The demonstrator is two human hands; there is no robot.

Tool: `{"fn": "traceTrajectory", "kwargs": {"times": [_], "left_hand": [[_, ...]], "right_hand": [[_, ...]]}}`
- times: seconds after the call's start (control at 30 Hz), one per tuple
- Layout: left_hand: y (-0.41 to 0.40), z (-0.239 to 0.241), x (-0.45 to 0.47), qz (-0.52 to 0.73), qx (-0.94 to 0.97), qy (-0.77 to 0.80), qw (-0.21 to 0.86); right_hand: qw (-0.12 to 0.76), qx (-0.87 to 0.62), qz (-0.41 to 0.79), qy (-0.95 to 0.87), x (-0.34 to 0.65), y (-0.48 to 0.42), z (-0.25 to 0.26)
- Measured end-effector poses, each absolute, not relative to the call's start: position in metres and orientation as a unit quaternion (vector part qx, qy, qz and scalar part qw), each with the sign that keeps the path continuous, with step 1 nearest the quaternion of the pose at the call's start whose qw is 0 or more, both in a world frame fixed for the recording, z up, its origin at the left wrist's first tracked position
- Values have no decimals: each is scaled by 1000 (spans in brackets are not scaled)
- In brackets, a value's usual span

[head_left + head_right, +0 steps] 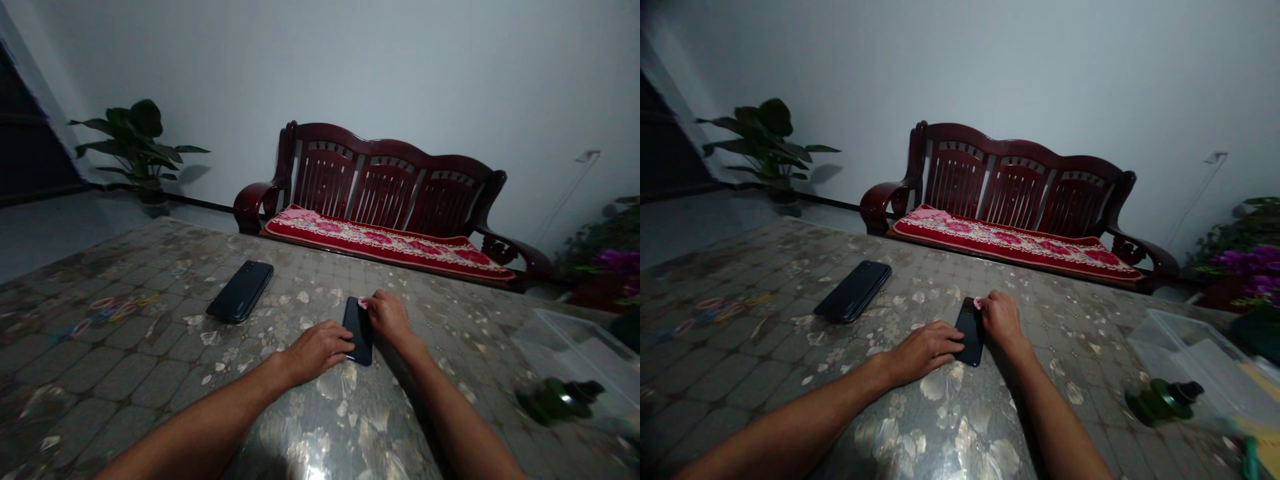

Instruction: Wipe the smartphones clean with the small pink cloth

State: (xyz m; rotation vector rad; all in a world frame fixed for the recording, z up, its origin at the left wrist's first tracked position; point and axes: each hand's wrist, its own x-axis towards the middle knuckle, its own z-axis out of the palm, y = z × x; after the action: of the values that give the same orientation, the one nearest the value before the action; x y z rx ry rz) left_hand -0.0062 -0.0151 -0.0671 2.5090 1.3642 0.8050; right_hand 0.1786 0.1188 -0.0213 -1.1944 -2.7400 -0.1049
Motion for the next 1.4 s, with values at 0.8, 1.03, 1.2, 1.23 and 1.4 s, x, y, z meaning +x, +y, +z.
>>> {"fn": "traceTrajectory", "kwargs": {"times": [0.8, 1.03, 1.2, 1.23, 1.4], "left_hand": [[-16, -66, -4, 281, 847, 451, 29], [-16, -67, -5, 288, 844, 451, 23], [-15, -68, -4, 285, 844, 454, 27], [-15, -68, -4, 283, 844, 455, 28], [-15, -65, -4, 272, 847, 455, 30]], "right_hand": [[71, -335, -6, -940, 160, 117, -24], [82, -360, -5, -929, 164, 118, -24], [89, -281, 24, -955, 175, 108, -27], [86, -281, 24, -955, 176, 109, -27], [73, -367, -2, -927, 174, 117, -22]]}}
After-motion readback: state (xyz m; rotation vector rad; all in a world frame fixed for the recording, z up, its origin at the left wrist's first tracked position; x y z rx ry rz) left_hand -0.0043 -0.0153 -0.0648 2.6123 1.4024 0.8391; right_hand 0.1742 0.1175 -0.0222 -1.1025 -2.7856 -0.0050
